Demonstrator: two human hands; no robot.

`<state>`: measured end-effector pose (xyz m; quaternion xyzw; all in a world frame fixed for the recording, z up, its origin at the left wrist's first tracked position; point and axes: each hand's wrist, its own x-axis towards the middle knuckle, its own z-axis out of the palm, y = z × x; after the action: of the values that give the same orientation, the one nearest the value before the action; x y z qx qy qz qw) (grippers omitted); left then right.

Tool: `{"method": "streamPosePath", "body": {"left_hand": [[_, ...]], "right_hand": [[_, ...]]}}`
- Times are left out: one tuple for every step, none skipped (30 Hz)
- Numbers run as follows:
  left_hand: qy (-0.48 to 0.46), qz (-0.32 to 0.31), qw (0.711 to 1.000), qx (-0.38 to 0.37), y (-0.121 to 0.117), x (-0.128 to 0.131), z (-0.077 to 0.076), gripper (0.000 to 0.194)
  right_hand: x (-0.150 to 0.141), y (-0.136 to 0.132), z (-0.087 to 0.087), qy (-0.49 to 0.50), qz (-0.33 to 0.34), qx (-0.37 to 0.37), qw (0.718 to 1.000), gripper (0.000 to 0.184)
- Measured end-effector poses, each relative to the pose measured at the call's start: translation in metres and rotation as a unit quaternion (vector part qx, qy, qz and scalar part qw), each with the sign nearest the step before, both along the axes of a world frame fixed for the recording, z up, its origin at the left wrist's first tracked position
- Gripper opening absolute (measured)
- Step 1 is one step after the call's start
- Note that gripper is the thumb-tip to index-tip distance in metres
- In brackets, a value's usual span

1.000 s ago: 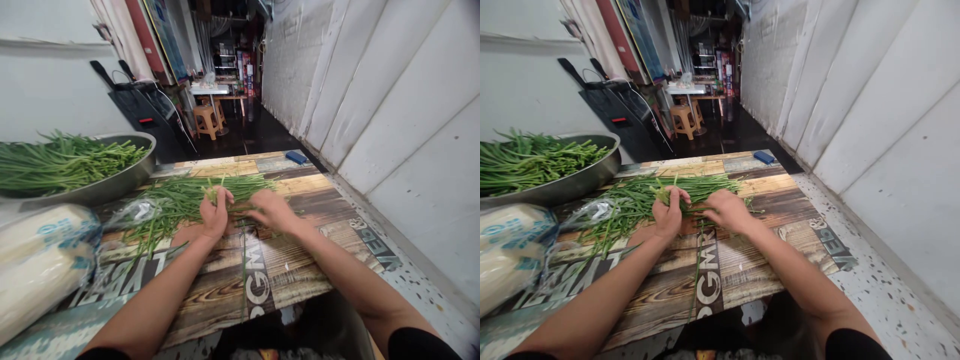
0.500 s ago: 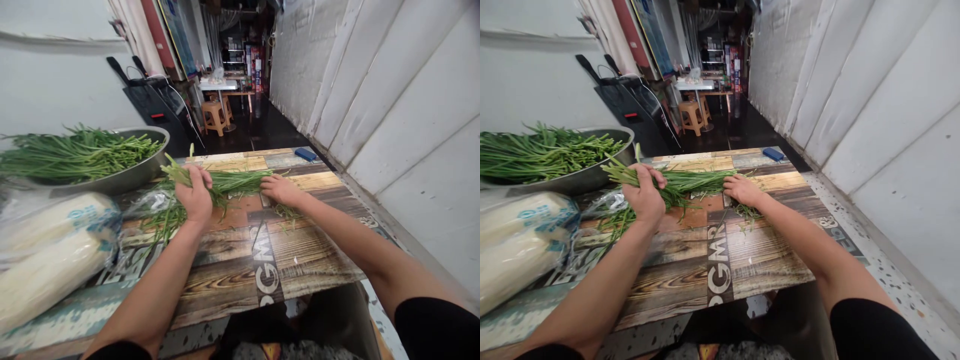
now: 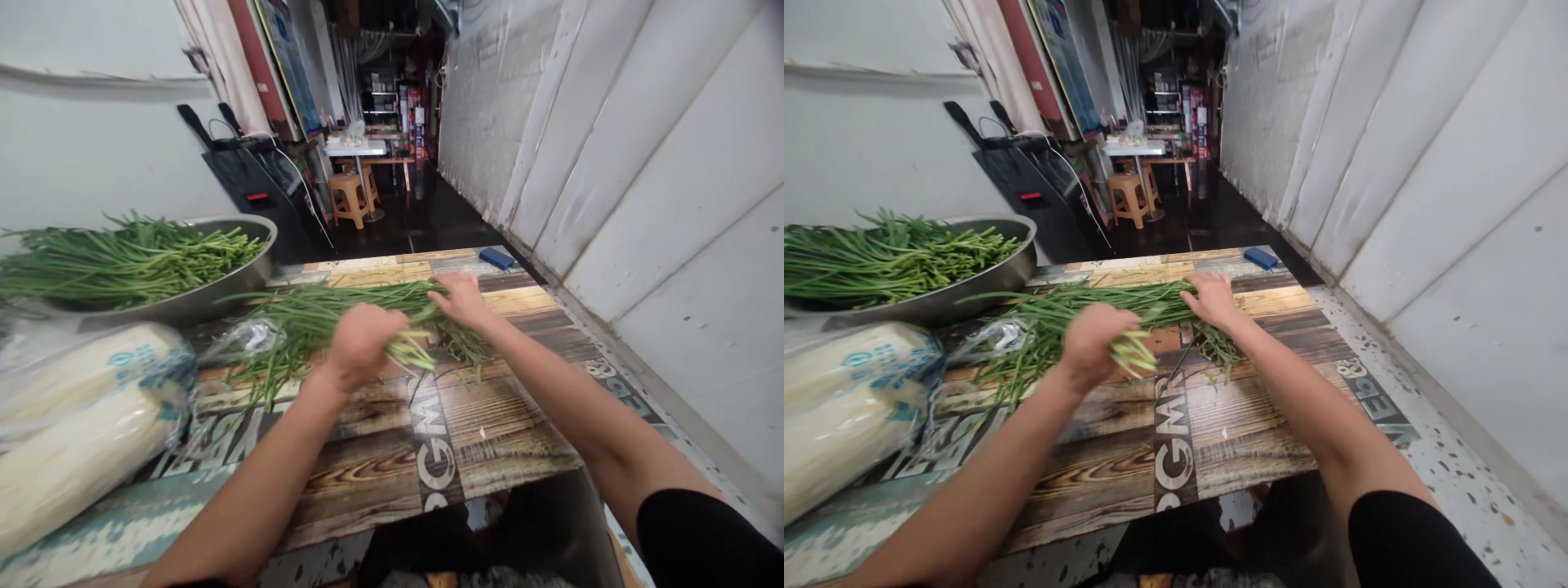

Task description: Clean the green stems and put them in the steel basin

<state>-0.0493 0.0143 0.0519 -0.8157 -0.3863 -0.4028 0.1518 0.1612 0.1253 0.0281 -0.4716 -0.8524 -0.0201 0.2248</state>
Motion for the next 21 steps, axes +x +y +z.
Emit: {"method": "streamPosePath", "body": {"left_hand": [[0.056,-0.039,0.998,-0.01,-0.001,0.012,-0.01,0.021],[0.139,-0.074,0.987,-0.021,-0.001,0.023,-0.02,0.021],[0.2,-0.089,0.975,-0.034,-0.001,0.031,-0.029,0.02],[0.246,-0.092,0.964,-0.05,-0.002,0.038,-0.037,0.019],[0.281,-0.092,0.953,-0.065,-0.002,0.042,-0.045,0.017],[0.299,-0.087,0.947,-0.079,-0.002,0.043,-0.051,0.015],[0.308,-0.083,0.943,-0.091,-0.002,0.042,-0.056,0.012],[0.31,-0.081,0.942,-0.1,-0.003,0.04,-0.06,0.011],[0.306,-0.08,0.943,-0.108,-0.004,0.038,-0.062,0.01],[0.299,-0.079,0.944,-0.113,-0.005,0.036,-0.063,0.01],[0.292,-0.08,0.946,-0.118,-0.006,0.034,-0.064,0.011],[0.286,-0.084,0.947,-0.123,-0.007,0.033,-0.063,0.011],[0.284,-0.09,0.946,-0.127,-0.008,0.033,-0.063,0.012],[0.285,-0.096,0.944,-0.132,-0.008,0.035,-0.062,0.011],[0.291,-0.102,0.941,-0.136,-0.008,0.037,-0.062,0.011],[0.3,-0.106,0.938,-0.139,-0.008,0.039,-0.061,0.011],[0.309,-0.109,0.934,-0.142,-0.008,0.042,-0.061,0.011],[0.317,-0.111,0.931,-0.143,-0.009,0.044,-0.06,0.011],[0.325,-0.113,0.928,-0.144,-0.009,0.046,-0.058,0.01],[0.331,-0.116,0.925,-0.144,-0.01,0.046,-0.057,0.01],[0.335,-0.117,0.924,-0.144,-0.011,0.046,-0.055,0.009]], "right_hand": [[-0.003,0.011,-0.002,0.002,-0.014,-0.022,1.0,0.043],[-0.007,0.021,-0.003,-0.006,-0.024,-0.043,0.999,0.05],[-0.011,0.03,-0.004,-0.021,-0.032,-0.066,0.997,0.054],[-0.016,0.036,-0.005,-0.041,-0.037,-0.09,0.994,0.057],[-0.02,0.039,-0.005,-0.065,-0.04,-0.111,0.991,0.057],[-0.024,0.038,-0.005,-0.088,-0.038,-0.122,0.988,0.057],[-0.026,0.034,-0.006,-0.109,-0.031,-0.119,0.987,0.056],[-0.026,0.025,-0.006,-0.125,-0.018,-0.1,0.987,0.054],[-0.025,0.013,-0.008,-0.137,0.0,-0.07,0.988,0.05],[-0.021,-0.002,-0.01,-0.144,0.022,-0.033,0.989,0.047],[-0.017,-0.019,-0.013,-0.149,0.044,-0.003,0.988,0.045],[-0.011,-0.035,-0.016,-0.151,0.063,0.015,0.986,0.046],[-0.005,-0.05,-0.019,-0.151,0.076,0.022,0.985,0.049],[0.0,-0.062,-0.02,-0.147,0.086,0.023,0.985,0.052],[0.006,-0.071,-0.021,-0.14,0.099,0.017,0.985,0.053],[0.01,-0.076,-0.02,-0.126,0.116,0.007,0.985,0.052],[0.014,-0.077,-0.018,-0.102,0.134,-0.007,0.986,0.046],[0.017,-0.074,-0.014,-0.066,0.147,-0.02,0.987,0.037],[0.019,-0.069,-0.011,-0.022,0.146,-0.03,0.989,0.03],[0.021,-0.062,-0.007,0.023,0.13,-0.036,0.991,0.027],[0.022,-0.055,-0.004,0.058,0.103,-0.042,0.992,0.026]]}}
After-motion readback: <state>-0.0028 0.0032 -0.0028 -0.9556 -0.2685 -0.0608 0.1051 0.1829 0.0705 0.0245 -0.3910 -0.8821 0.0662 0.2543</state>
